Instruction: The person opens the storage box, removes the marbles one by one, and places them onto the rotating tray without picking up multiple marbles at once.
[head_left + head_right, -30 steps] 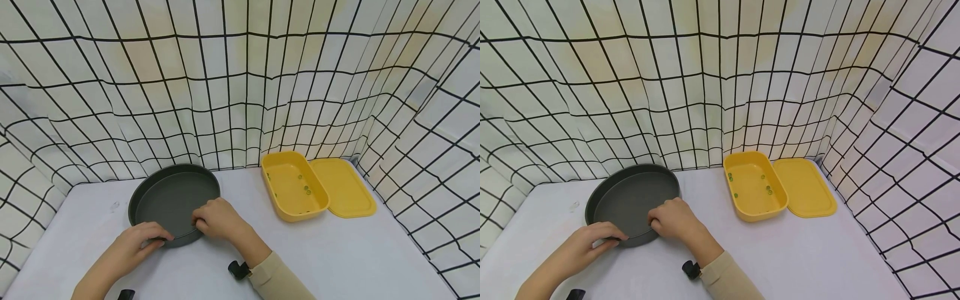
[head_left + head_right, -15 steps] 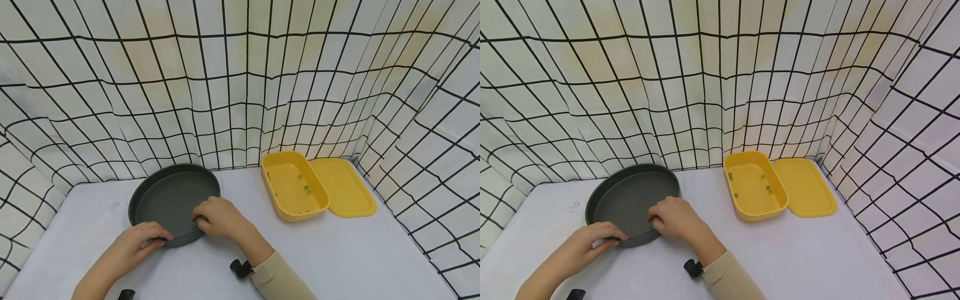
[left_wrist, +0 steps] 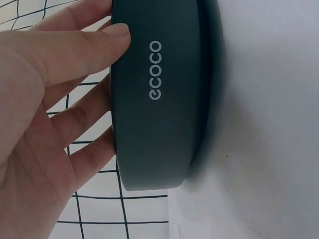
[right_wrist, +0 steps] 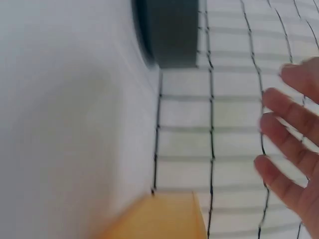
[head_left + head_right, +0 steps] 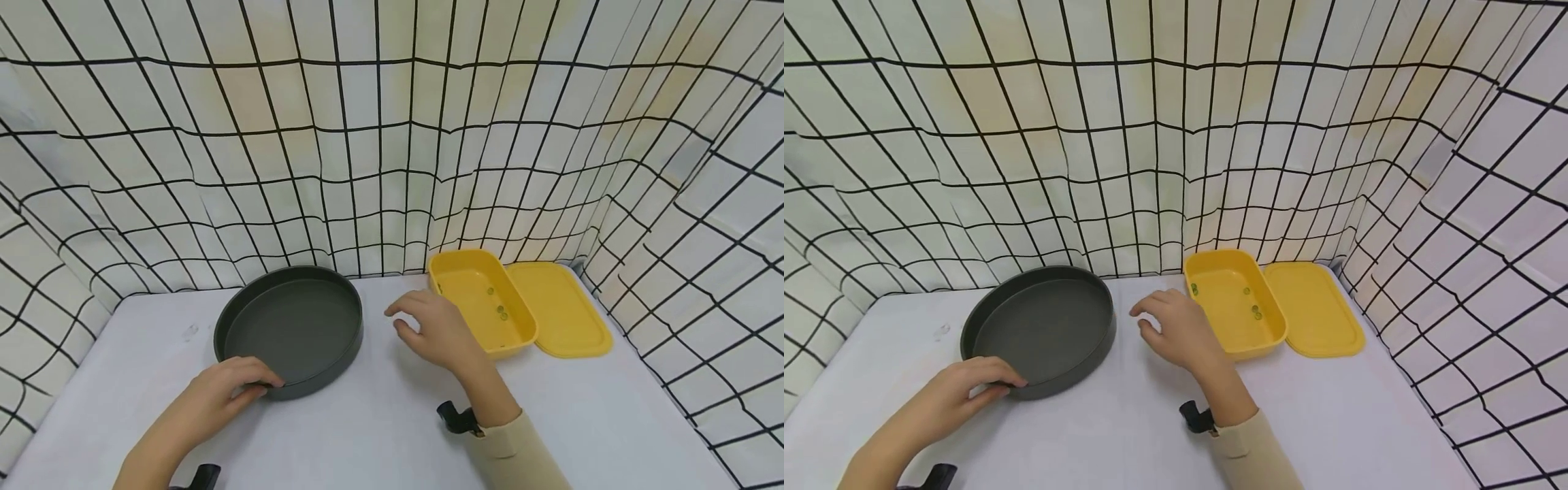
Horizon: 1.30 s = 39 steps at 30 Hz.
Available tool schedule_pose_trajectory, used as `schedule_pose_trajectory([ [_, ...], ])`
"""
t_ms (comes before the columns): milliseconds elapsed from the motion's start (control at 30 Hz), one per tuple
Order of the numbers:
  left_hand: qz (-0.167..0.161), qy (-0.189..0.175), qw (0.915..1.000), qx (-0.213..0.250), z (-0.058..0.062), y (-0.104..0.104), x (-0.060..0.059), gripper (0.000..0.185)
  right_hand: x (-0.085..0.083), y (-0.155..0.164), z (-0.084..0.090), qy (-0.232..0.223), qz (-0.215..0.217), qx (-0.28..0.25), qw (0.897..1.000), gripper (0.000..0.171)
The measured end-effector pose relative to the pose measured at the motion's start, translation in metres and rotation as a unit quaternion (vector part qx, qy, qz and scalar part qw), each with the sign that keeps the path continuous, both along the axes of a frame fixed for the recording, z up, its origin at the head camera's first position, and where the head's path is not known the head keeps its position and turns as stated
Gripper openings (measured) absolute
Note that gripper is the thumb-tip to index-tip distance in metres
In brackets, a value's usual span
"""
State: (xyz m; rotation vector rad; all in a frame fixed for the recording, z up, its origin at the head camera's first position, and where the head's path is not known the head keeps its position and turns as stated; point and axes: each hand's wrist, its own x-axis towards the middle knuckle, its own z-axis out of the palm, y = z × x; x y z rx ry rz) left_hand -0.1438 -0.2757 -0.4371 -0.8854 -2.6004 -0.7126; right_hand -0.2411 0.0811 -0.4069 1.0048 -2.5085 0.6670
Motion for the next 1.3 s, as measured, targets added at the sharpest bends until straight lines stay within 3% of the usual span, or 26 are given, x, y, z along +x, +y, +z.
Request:
schedule_pose_trajectory([
  [233,-0.001,0.001,1.0,0.004,-0.002,0.0,0.002,0.047,-0.008,0.05,0.007,-0.062,-0.093,-0.004,0.994,0.019],
  [467,-0.004,-0.007,0.9999,0.008,-0.001,0.001,0.002,0.045,-0.014,0.084,0.006,-0.123,-0.183,0.004,0.975,0.021],
  [600,0.001,-0.009,0.9999,0.006,0.0,0.0,0.003,0.046,-0.017,0.093,0.006,-0.154,-0.208,0.002,0.966,0.02],
  [800,-0.007,-0.016,0.9998,0.009,0.001,-0.001,0.0,0.045,-0.024,0.104,-0.006,-0.195,-0.23,0.02,0.953,0.02],
  [1033,-0.007,-0.006,0.9999,0.005,0.001,-0.004,-0.002,0.048,-0.03,0.11,-0.023,-0.254,-0.208,0.041,0.944,0.025],
  [1300,-0.019,-0.004,0.9998,0.011,-0.002,-0.003,-0.003,0.046,-0.029,0.111,-0.032,-0.321,-0.202,0.073,0.922,0.028],
])
